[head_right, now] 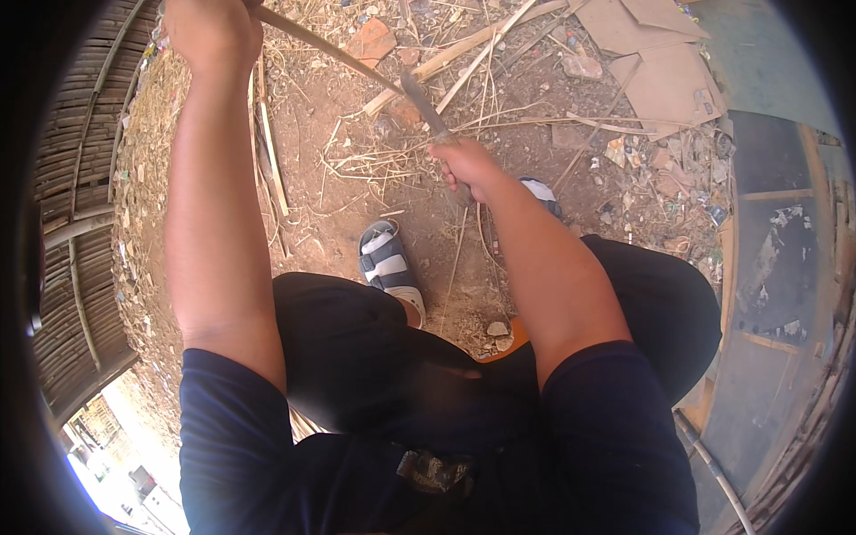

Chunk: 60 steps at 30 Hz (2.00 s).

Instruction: The person uses a large blade to shave and thin strips of bamboo, holding the strip in one hand and drawing the blade across it repeatedly.

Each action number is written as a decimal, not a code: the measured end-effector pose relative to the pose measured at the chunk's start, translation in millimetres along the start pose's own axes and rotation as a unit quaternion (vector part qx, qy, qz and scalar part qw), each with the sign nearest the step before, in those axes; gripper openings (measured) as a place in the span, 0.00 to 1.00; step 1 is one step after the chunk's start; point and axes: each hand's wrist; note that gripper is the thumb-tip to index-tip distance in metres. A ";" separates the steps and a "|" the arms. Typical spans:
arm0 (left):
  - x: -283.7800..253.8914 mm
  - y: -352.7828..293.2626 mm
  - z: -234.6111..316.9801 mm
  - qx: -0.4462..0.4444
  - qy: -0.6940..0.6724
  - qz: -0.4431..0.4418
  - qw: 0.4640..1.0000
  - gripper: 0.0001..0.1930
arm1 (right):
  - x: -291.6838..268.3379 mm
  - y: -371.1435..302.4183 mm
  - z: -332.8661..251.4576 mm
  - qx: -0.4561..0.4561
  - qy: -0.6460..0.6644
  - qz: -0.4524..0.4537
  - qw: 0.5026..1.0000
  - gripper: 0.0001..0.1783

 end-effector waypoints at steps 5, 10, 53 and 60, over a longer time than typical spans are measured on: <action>6.3 -1.3 2.2 0.005 0.015 -0.021 1.000 0.36 | 16.0 -2.0 -10.9 -0.149 -0.082 0.229 0.958 0.24; 7.5 -5.4 1.7 0.052 0.081 -0.011 0.995 0.38 | 20.6 -44.6 -35.8 -0.309 -0.060 0.289 0.904 0.25; 11.5 -8.9 2.1 0.044 0.093 -0.024 0.994 0.38 | 18.4 10.1 36.5 -0.115 -0.343 0.240 0.901 0.22; 17.5 -6.7 -1.7 0.051 0.087 -0.030 0.994 0.38 | -8.2 11.8 19.1 0.019 -0.033 -0.042 0.998 0.21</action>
Point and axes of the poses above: each hand's wrist, its own y-axis towards the middle knuckle, its own x-axis out of the palm, z = x × y, and after that the axes turned 14 degrees about x, right-handed
